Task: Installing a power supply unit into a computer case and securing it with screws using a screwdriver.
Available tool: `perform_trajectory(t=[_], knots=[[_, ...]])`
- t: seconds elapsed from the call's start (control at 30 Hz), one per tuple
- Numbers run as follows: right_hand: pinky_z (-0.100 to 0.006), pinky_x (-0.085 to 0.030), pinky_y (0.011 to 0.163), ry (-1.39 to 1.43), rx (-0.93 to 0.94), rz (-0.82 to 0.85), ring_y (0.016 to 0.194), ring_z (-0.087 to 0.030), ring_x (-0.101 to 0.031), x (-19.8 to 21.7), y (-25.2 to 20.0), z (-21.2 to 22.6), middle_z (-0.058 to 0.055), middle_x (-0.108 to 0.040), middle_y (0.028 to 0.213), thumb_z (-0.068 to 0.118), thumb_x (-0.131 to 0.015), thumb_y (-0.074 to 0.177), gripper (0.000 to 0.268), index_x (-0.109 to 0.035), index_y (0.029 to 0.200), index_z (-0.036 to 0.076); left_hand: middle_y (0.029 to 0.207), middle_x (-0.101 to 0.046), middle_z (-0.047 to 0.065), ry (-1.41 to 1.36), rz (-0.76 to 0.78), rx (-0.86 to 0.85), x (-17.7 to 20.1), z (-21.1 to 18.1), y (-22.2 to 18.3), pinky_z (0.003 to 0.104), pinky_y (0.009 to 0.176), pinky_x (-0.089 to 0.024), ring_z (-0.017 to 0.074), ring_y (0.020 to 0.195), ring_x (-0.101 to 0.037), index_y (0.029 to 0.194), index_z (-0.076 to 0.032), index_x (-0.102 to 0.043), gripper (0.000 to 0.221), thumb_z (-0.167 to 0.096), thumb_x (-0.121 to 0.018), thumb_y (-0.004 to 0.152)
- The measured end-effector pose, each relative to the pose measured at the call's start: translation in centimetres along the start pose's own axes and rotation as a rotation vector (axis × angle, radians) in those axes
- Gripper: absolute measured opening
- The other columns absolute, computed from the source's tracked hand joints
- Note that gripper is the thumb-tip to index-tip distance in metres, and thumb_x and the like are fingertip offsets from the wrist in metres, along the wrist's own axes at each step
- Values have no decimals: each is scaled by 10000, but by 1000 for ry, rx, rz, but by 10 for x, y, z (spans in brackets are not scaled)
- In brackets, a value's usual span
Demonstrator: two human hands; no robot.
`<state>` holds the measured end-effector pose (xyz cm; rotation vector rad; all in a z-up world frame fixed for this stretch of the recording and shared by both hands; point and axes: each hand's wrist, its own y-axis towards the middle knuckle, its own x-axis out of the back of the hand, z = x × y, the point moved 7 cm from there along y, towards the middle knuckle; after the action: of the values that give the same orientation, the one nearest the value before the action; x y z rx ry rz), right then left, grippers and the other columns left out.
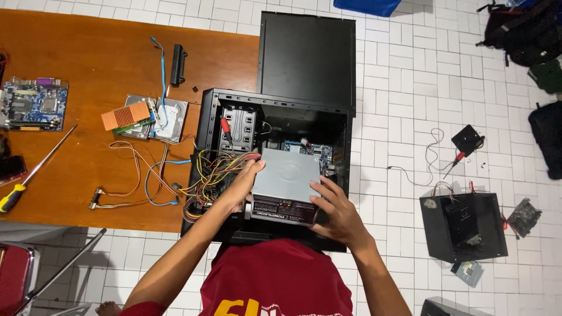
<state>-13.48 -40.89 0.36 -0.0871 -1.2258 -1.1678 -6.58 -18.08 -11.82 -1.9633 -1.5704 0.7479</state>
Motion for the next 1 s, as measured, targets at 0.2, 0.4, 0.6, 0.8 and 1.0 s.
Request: perform_trajectory(t=[0.2,0.4,0.6,0.8,1.0], knots=[[-477,-551,1013,226,-271,-20,1210,-389,-640,8,1,-16,-151,-670,1336,348,-983,563,888,-588,1301,50,1163,-667,327,407,177,-138,10,-28,-28,444,611,-642,396,728,-761,1351,30,-574,712,-569,-352,1035],[-453,-603,925,400,-606,44,1086,-332,-730,14,-7,-33,-124,-755,1225,227,-1013,426,960,-584,1271,74,1220,-651,235,997,101,-824,-33,-138,-120,566,957,-505,408,1154,-600,1350,-77,-592,590,-428,-696,888],[-503,-621,892,475,-725,177,1092,-397,-719,14,-13,-40,-176,-743,1235,133,-990,438,959,-561,1293,63,1514,-420,250,1458,414,-721,-77,-119,-104,678,1196,-115,448,1409,-392,1572,-104,-292,1044,-509,-812,763],[-476,-614,920,640,-825,143,1145,-369,-698,-1,-52,-59,-199,-708,1275,107,-1022,427,1026,-532,1327,59,1494,-473,287,1023,528,-518,-47,-112,-68,628,1201,-254,466,1413,-405,1550,-58,-351,846,-484,-636,877],[-367,-660,790,815,-849,-13,1002,-253,-738,7,-72,-77,-159,-708,1234,23,-1012,396,1085,-510,1357,48,1189,-711,151,1199,322,-1084,-14,-85,-35,579,1218,-184,331,1327,-540,1222,-133,-680,735,-674,-247,977]])
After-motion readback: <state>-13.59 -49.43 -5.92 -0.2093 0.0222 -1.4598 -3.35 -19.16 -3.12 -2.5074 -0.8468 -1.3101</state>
